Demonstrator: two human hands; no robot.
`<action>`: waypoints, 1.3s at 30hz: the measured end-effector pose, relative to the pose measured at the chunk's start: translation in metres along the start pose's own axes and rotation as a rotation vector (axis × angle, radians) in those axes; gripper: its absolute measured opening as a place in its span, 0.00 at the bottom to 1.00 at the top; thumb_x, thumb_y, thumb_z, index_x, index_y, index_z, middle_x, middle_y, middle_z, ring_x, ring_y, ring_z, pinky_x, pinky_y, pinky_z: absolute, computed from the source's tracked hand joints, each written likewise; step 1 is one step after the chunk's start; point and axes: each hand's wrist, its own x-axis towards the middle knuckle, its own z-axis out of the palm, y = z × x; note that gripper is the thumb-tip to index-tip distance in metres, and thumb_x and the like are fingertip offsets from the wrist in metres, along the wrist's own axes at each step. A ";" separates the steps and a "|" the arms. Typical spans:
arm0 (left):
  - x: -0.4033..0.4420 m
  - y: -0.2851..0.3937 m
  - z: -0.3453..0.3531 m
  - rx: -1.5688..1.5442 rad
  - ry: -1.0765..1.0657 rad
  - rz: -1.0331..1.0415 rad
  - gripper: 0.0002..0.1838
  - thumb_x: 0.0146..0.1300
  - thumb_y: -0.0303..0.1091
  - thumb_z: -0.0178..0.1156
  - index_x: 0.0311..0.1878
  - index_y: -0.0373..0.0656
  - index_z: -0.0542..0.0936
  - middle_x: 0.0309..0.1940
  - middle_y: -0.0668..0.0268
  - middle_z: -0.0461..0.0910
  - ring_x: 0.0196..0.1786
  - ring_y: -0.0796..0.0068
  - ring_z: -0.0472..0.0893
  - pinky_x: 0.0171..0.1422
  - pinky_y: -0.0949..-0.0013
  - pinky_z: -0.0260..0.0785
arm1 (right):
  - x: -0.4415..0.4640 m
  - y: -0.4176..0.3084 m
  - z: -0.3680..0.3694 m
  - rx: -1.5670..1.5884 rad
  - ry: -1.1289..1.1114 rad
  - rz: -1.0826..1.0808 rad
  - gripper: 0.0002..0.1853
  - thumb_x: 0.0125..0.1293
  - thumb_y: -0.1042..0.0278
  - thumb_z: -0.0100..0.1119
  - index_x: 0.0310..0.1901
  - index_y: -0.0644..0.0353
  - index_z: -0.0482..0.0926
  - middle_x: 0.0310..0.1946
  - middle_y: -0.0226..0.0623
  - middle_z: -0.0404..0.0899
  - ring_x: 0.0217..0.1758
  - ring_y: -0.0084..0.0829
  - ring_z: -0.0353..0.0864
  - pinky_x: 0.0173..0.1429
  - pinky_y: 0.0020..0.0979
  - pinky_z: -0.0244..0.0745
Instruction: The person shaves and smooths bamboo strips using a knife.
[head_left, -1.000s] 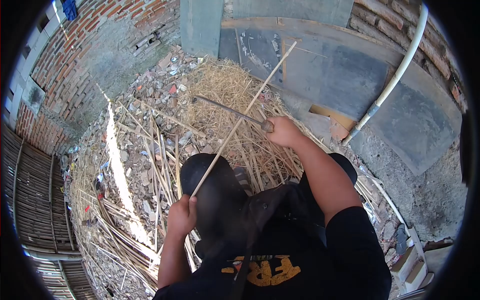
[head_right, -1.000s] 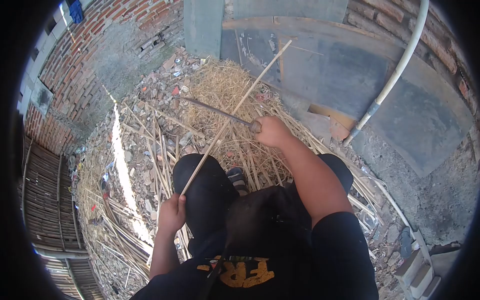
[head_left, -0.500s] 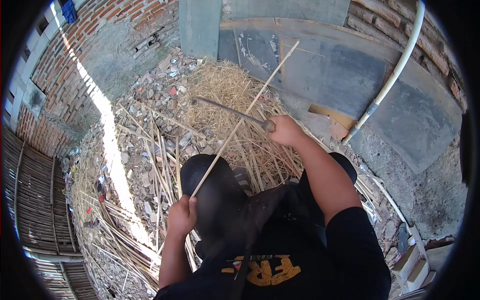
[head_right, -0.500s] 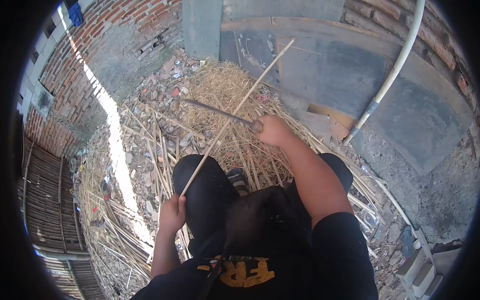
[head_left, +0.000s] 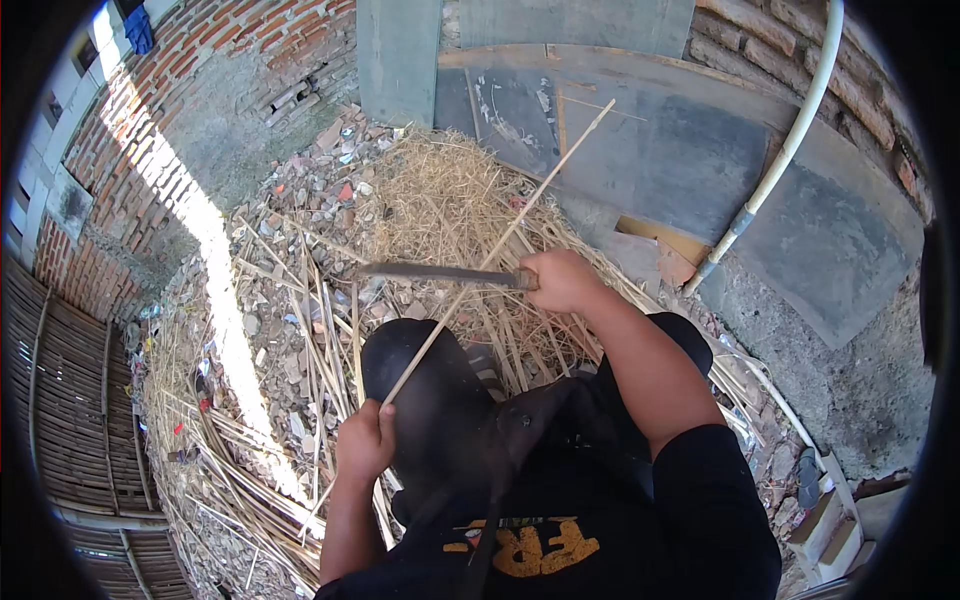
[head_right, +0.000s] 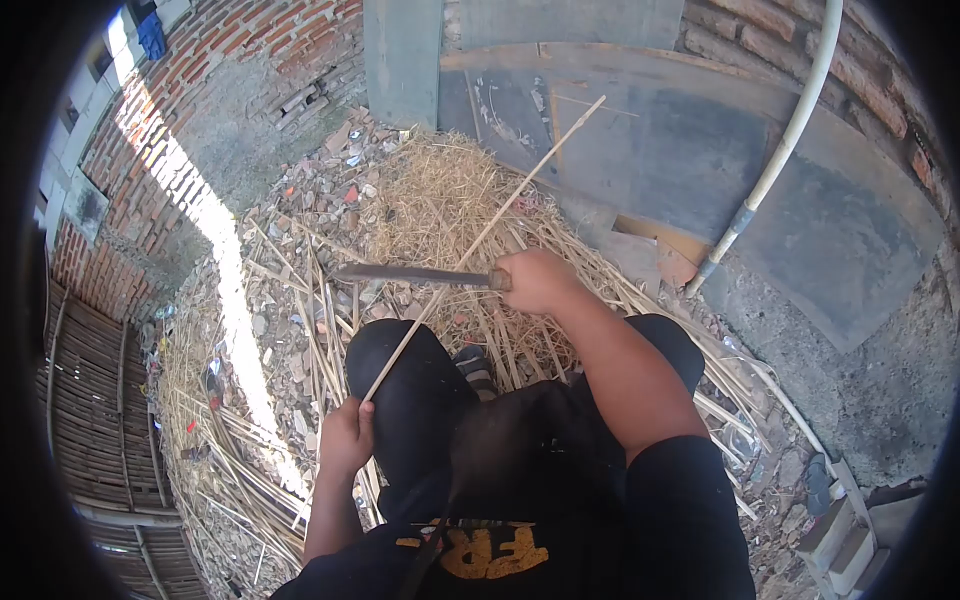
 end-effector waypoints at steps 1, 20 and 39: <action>-0.003 -0.004 0.003 -0.002 0.001 -0.010 0.19 0.79 0.44 0.56 0.35 0.38 0.75 0.25 0.42 0.81 0.33 0.32 0.82 0.38 0.39 0.72 | 0.010 0.020 0.005 0.106 0.032 0.046 0.16 0.57 0.65 0.65 0.48 0.56 0.87 0.41 0.49 0.89 0.46 0.52 0.88 0.51 0.49 0.83; -0.003 -0.012 0.010 0.023 0.081 0.041 0.18 0.78 0.44 0.57 0.36 0.40 0.75 0.25 0.43 0.81 0.31 0.33 0.82 0.36 0.38 0.71 | 0.025 0.063 -0.009 0.189 0.282 0.223 0.19 0.56 0.66 0.66 0.50 0.57 0.86 0.43 0.52 0.88 0.50 0.54 0.87 0.55 0.49 0.82; 0.004 -0.009 -0.010 0.027 -0.013 0.028 0.21 0.79 0.46 0.55 0.34 0.38 0.76 0.24 0.41 0.80 0.33 0.32 0.81 0.39 0.38 0.71 | 0.032 0.062 0.011 0.176 0.234 0.197 0.21 0.54 0.66 0.66 0.51 0.60 0.86 0.43 0.55 0.87 0.49 0.59 0.86 0.55 0.52 0.81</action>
